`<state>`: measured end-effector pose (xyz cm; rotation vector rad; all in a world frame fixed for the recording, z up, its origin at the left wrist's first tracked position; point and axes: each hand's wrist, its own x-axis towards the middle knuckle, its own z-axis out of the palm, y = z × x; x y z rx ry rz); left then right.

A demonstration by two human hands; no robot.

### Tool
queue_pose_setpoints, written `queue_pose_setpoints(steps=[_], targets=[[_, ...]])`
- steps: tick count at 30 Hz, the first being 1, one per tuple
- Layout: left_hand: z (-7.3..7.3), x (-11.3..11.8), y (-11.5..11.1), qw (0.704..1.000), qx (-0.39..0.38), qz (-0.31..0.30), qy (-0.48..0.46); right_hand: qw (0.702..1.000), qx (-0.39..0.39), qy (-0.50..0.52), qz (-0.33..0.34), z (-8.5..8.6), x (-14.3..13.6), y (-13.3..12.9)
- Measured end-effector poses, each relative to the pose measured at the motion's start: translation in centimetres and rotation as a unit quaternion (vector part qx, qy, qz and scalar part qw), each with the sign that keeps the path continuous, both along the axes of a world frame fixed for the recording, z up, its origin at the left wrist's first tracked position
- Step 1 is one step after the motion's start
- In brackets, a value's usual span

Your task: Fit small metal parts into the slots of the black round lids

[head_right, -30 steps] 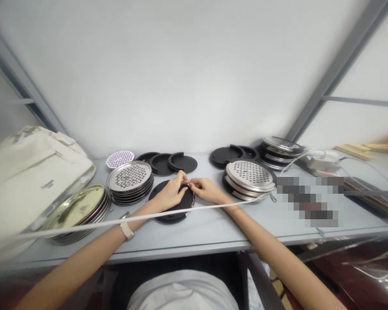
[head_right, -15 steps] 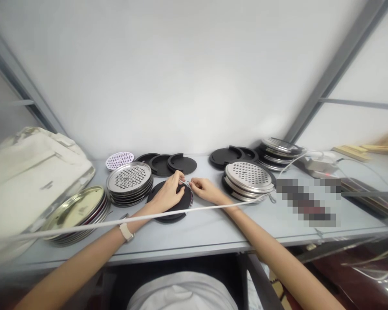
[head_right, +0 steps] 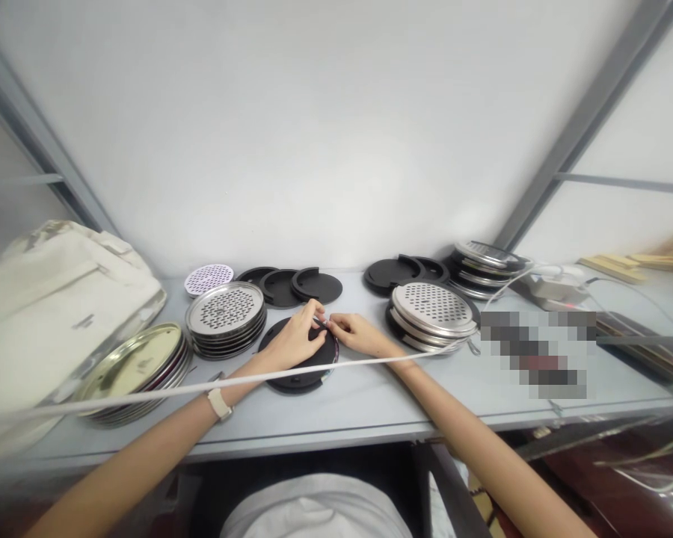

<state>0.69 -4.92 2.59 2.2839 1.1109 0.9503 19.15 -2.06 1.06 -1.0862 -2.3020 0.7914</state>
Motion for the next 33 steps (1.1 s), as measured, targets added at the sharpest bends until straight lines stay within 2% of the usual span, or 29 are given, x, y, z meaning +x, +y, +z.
queue_pose_setpoints(steps=[4,12,24,33], targets=[[-0.1,-0.04,-0.01,1.0,0.012,0.025,0.015,1.0,0.001,-0.01,0.001,0.26,0.02,-0.1],[0.15,-0.02,0.05,0.997,0.032,0.018,0.065,1.0,-0.007,0.002,0.002,0.27,-0.04,-0.12],[-0.12,-0.15,0.57,0.999,0.038,-0.005,0.025,1.0,-0.006,0.018,-0.008,-0.27,0.02,0.05],[-0.47,-0.27,0.81,0.999,0.024,0.02,-0.015,0.999,0.005,0.019,-0.042,-0.25,-0.14,0.28]])
